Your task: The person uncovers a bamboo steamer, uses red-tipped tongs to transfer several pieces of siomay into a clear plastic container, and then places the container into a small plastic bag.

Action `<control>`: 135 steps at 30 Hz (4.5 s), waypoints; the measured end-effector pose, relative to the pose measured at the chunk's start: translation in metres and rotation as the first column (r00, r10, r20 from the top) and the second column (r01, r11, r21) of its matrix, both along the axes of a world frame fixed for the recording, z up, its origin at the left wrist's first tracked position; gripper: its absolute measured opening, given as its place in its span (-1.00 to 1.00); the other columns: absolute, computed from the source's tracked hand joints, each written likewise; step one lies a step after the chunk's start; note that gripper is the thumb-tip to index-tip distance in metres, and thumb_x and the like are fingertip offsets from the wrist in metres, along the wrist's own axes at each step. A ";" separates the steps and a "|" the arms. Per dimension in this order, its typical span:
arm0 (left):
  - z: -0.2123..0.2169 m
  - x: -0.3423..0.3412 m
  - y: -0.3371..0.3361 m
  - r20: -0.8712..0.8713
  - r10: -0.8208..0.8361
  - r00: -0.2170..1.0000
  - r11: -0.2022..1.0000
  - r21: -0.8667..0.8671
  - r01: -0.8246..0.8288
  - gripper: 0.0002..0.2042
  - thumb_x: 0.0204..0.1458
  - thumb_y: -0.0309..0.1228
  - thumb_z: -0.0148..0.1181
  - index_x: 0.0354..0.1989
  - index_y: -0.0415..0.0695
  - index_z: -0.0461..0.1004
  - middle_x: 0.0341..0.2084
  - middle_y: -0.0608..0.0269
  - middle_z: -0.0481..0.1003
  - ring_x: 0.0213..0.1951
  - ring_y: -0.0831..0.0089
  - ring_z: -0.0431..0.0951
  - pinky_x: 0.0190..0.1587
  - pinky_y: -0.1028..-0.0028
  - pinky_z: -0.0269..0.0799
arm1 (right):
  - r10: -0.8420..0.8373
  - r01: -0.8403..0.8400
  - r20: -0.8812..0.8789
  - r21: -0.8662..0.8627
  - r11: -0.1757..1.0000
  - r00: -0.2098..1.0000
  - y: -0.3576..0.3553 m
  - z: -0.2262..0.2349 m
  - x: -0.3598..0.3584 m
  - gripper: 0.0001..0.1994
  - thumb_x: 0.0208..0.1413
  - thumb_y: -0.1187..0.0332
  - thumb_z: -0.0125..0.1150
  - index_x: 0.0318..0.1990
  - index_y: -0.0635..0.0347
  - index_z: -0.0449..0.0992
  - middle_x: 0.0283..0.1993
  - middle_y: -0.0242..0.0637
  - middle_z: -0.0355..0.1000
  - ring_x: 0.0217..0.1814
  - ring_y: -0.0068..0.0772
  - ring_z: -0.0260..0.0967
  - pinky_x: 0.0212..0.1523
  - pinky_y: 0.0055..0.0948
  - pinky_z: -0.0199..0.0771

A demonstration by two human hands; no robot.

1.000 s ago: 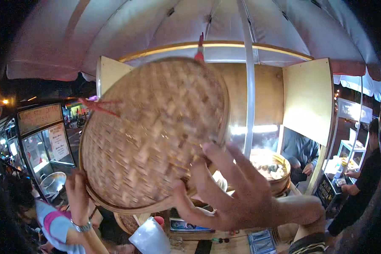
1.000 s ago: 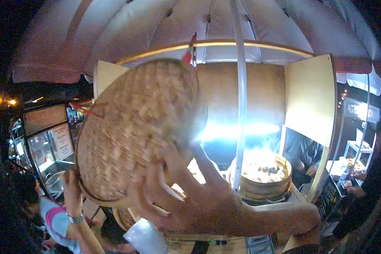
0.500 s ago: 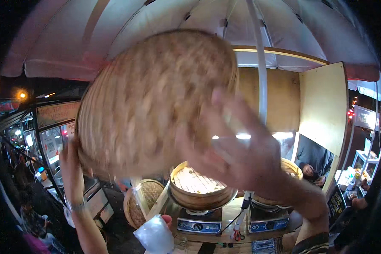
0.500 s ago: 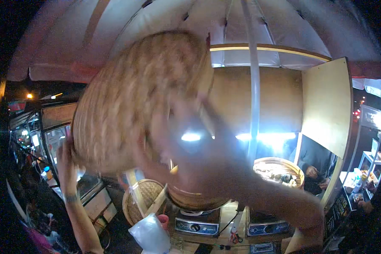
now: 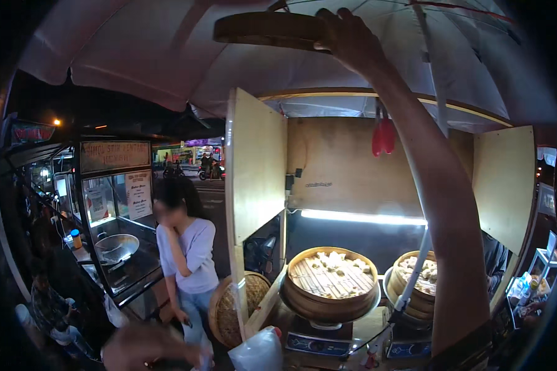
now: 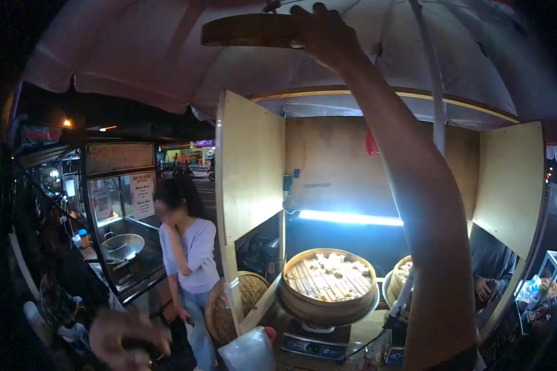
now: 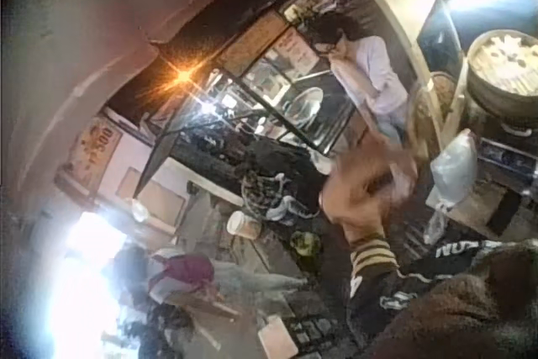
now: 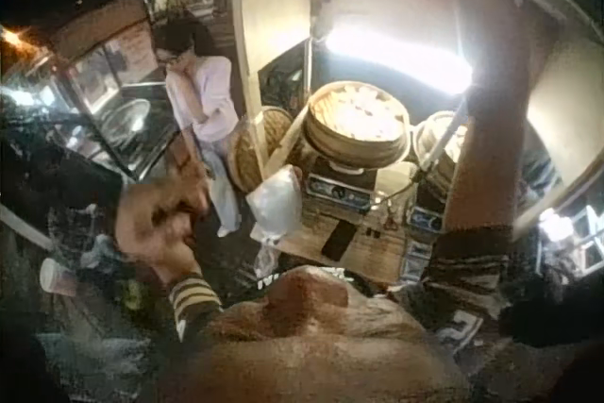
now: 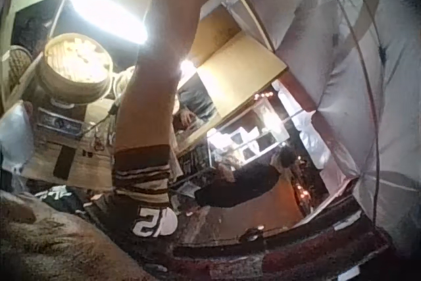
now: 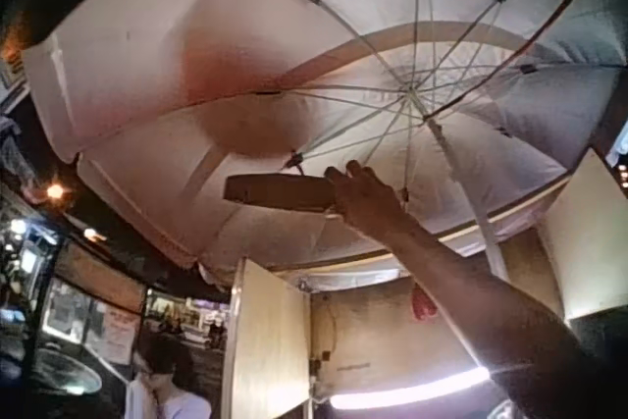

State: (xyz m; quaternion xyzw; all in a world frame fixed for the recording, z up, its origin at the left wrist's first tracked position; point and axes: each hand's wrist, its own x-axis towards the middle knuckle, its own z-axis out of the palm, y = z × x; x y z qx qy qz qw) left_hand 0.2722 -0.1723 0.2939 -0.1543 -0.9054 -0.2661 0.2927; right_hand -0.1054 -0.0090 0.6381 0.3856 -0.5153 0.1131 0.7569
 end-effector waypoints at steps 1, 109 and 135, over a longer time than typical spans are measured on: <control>-0.016 0.004 -0.012 0.097 -0.255 0.962 0.967 0.006 0.256 -0.57 0.19 -0.12 0.15 -0.06 -0.32 0.51 -0.19 -0.06 0.57 -0.19 0.18 0.61 -0.13 0.28 0.54 | -0.007 0.007 -0.014 0.003 1.000 1.000 -0.007 0.005 -0.011 -0.42 0.02 0.11 0.38 0.17 -0.02 0.30 0.00 -0.04 0.36 0.04 0.10 0.43 -0.03 -0.01 0.54; -0.482 -0.404 0.399 0.348 -0.509 0.787 0.856 0.106 0.506 -0.53 0.17 -0.16 0.18 0.23 -0.06 0.39 0.18 -0.16 0.31 0.10 0.00 0.44 0.13 0.15 0.38 | 0.862 0.444 0.355 -0.747 0.494 -0.363 0.448 -0.803 0.132 -0.85 0.20 0.39 0.24 -0.17 0.30 0.52 -0.20 -0.28 0.53 -0.13 -0.49 0.50 -0.07 -0.42 0.51; -0.516 -0.418 0.442 0.414 -0.372 0.831 0.824 -0.265 0.501 -0.45 0.18 -0.16 0.10 0.32 -0.11 0.26 0.24 -0.14 0.27 0.29 -0.14 0.19 0.30 0.03 0.17 | 0.880 0.491 0.369 -0.731 0.474 -0.300 0.482 -0.841 0.129 -0.90 0.22 0.37 0.22 -0.21 0.17 0.57 -0.37 -0.44 0.49 -0.32 -0.57 0.45 -0.29 -0.53 0.44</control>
